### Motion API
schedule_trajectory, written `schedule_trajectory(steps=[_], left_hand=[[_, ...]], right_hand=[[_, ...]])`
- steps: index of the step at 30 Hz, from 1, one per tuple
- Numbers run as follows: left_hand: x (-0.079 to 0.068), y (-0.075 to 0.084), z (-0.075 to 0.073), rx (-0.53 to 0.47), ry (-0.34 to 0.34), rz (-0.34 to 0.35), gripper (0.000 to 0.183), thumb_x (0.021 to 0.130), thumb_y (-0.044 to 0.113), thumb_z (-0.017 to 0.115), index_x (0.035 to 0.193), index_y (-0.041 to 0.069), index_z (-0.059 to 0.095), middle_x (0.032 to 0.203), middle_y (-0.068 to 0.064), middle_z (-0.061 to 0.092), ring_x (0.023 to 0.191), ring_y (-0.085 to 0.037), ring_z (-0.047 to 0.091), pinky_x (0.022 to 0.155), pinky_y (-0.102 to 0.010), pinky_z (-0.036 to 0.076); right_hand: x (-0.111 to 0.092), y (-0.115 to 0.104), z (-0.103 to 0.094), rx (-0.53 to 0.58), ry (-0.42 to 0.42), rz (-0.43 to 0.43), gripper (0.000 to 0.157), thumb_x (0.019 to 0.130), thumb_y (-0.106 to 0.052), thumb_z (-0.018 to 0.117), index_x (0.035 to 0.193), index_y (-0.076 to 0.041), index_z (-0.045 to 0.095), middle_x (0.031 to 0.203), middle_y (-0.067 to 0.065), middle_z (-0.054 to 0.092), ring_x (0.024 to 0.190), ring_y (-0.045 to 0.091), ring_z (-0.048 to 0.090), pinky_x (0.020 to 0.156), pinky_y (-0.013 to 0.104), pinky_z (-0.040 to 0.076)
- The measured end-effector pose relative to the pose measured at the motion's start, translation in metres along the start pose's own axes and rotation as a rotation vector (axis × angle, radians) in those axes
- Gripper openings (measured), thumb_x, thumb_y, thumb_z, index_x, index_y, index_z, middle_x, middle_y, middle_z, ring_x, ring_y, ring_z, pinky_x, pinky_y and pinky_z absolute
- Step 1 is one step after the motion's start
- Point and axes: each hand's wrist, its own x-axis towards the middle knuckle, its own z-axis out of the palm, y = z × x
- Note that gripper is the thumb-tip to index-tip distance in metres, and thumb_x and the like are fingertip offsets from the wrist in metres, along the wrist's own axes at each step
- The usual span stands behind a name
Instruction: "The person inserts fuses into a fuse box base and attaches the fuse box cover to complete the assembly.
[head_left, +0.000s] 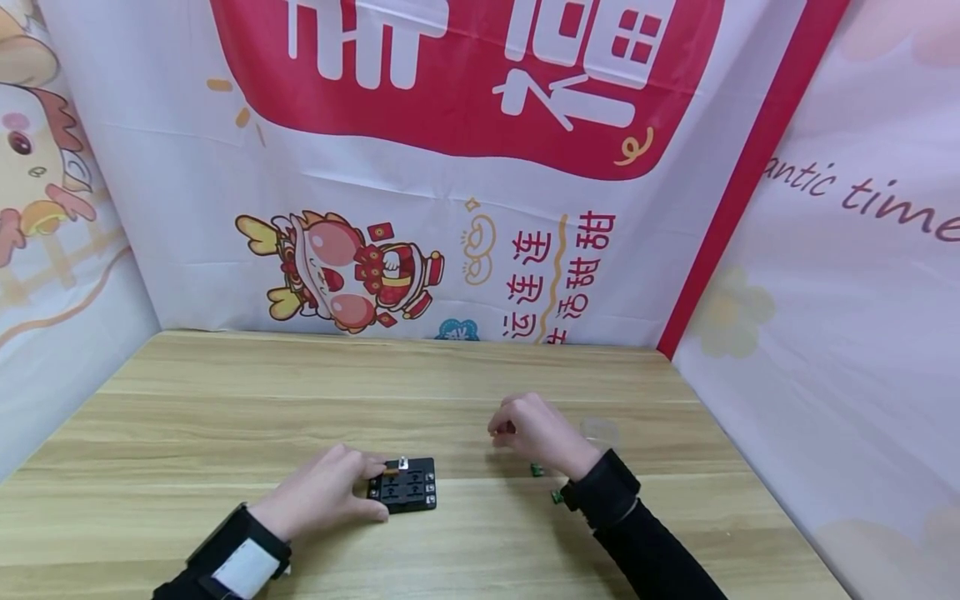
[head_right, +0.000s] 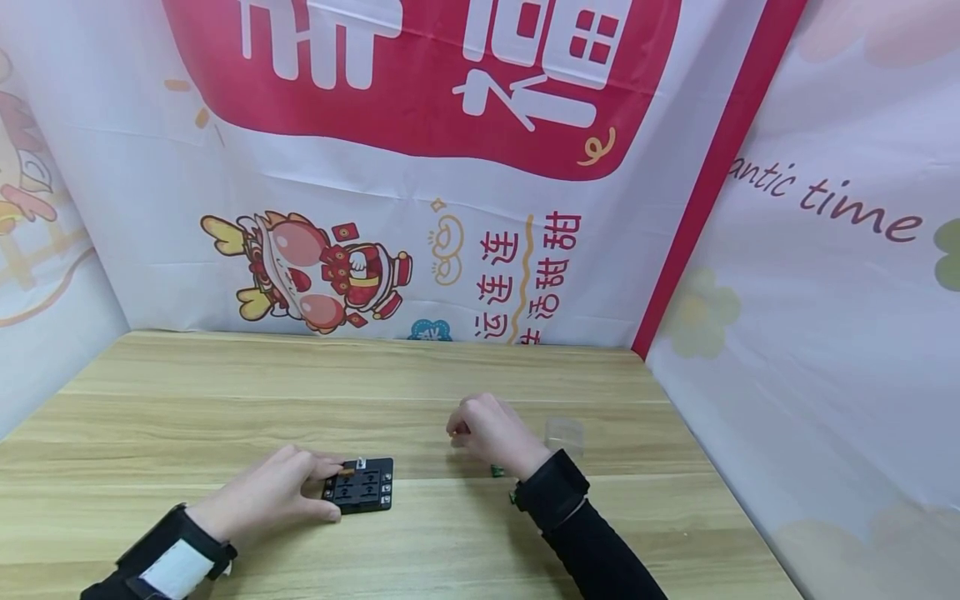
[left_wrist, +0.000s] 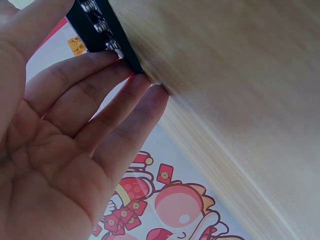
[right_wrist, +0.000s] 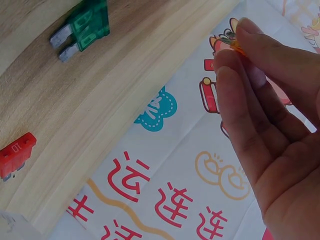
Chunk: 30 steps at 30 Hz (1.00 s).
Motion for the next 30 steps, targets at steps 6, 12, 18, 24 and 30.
schedule_trajectory(steps=[6, 12, 18, 24, 30], left_hand=[[0.0006, 0.0001, 0.0003, -0.013, -0.007, -0.013, 0.051, 0.074, 0.038, 0.084, 0.114, 0.008, 0.073, 0.123, -0.01, 0.066, 0.112, -0.029, 0.06, 0.09, -0.049, 0.047], [0.0008, 0.0004, 0.0002, -0.007, -0.007, -0.013, 0.051, 0.074, 0.038, 0.084, 0.114, 0.008, 0.073, 0.123, -0.01, 0.066, 0.11, -0.027, 0.061, 0.089, -0.048, 0.048], [0.0008, 0.0009, -0.0003, -0.009, -0.007, -0.017, 0.051, 0.074, 0.038, 0.084, 0.114, 0.007, 0.073, 0.122, -0.011, 0.066, 0.11, -0.028, 0.061, 0.089, -0.048, 0.048], [0.0007, 0.0004, -0.0008, -0.009, -0.008, -0.009, 0.051, 0.074, 0.037, 0.084, 0.114, 0.007, 0.073, 0.122, -0.012, 0.066, 0.112, -0.03, 0.061, 0.09, -0.05, 0.047], [0.0003, 0.0001, -0.0015, -0.008, -0.006, -0.007, 0.052, 0.074, 0.037, 0.084, 0.114, 0.006, 0.073, 0.123, -0.012, 0.066, 0.113, -0.032, 0.06, 0.091, -0.051, 0.046]], right_hand=[[0.0006, -0.0004, 0.0019, 0.006, 0.03, -0.018, 0.008, 0.08, -0.003, 0.081, 0.086, -0.008, 0.078, 0.08, -0.003, 0.067, 0.072, 0.004, 0.06, 0.064, 0.02, 0.05], [0.002, 0.0002, 0.0029, 0.019, 0.02, -0.02, 0.006, 0.082, -0.003, 0.08, 0.085, -0.008, 0.079, 0.079, -0.004, 0.067, 0.071, 0.003, 0.06, 0.064, 0.018, 0.049], [0.0023, -0.0005, 0.0031, 0.026, 0.017, -0.043, 0.006, 0.083, 0.0, 0.078, 0.087, -0.005, 0.078, 0.08, 0.0, 0.068, 0.071, 0.005, 0.061, 0.063, 0.018, 0.049], [0.0021, -0.0011, 0.0036, 0.019, 0.008, -0.034, 0.007, 0.084, 0.001, 0.076, 0.089, -0.004, 0.077, 0.082, 0.0, 0.068, 0.072, 0.005, 0.061, 0.064, 0.019, 0.05], [0.0027, -0.0023, 0.0055, -0.012, 0.025, -0.038, 0.005, 0.085, 0.0, 0.075, 0.087, -0.004, 0.076, 0.082, 0.0, 0.066, 0.072, 0.005, 0.06, 0.066, 0.02, 0.05]])
